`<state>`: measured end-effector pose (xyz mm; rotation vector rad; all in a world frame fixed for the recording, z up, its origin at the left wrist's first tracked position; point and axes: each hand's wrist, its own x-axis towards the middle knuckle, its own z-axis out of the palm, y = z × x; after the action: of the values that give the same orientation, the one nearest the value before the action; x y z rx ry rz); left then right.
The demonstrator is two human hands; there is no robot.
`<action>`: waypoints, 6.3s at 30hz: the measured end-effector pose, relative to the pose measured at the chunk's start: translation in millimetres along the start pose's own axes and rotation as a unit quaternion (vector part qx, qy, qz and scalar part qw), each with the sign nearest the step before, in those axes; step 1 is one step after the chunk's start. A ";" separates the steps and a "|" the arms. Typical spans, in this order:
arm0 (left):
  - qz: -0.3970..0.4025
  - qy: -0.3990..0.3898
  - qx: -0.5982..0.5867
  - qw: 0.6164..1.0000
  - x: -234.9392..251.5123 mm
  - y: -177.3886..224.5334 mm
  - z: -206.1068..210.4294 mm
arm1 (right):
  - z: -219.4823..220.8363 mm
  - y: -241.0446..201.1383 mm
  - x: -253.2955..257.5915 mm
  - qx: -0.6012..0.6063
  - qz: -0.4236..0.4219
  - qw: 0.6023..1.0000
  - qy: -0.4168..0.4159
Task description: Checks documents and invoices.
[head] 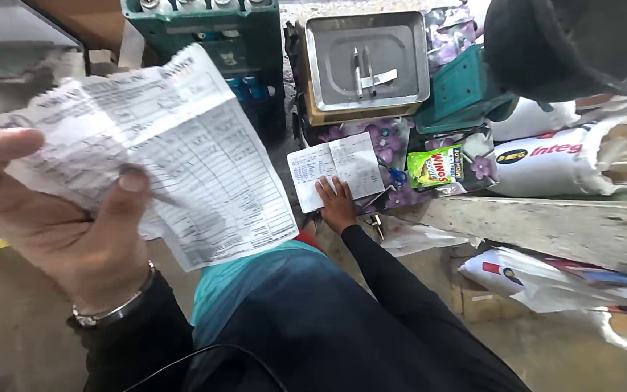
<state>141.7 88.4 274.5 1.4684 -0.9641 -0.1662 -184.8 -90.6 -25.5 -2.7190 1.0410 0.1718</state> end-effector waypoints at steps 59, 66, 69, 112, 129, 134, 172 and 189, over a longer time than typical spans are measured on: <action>-0.064 0.020 -0.024 0.997 1.4 -8.9 -11.9 | 0.8 -0.8 -0.8 -0.006 0.008 1.000 -0.005; -0.074 0.031 -0.026 0.996 -0.7 -8.4 -12.0 | 2.5 -0.7 -0.7 -0.012 0.009 1.000 -0.003; -0.073 0.029 -0.025 0.997 -0.5 -8.5 -11.2 | 3.2 -0.3 -1.1 -0.013 0.010 1.000 -0.004; -0.048 0.030 -0.023 0.998 0.7 -8.0 -14.3 | -1.8 -0.6 1.5 0.004 0.006 1.000 -0.017; -0.007 0.006 -0.088 0.996 14.2 34.8 20.1 | 9.0 1.0 4.5 -0.036 0.005 0.999 -0.010; -0.008 0.017 -0.066 0.998 13.9 35.1 17.8 | 8.4 0.6 4.0 -0.048 0.001 0.999 -0.007; 0.044 0.096 -0.017 0.994 -47.2 96.7 38.9 | 1.1 0.9 -3.8 -0.030 -0.030 0.999 0.031; 0.027 0.063 -0.024 0.997 -61.6 108.4 32.8 | 15.4 -0.3 -1.9 -0.049 -0.016 0.997 0.065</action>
<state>33.3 120.5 336.4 1.3899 -0.8908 -0.0562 -186.4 -85.3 -40.0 -2.8659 1.0485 0.0425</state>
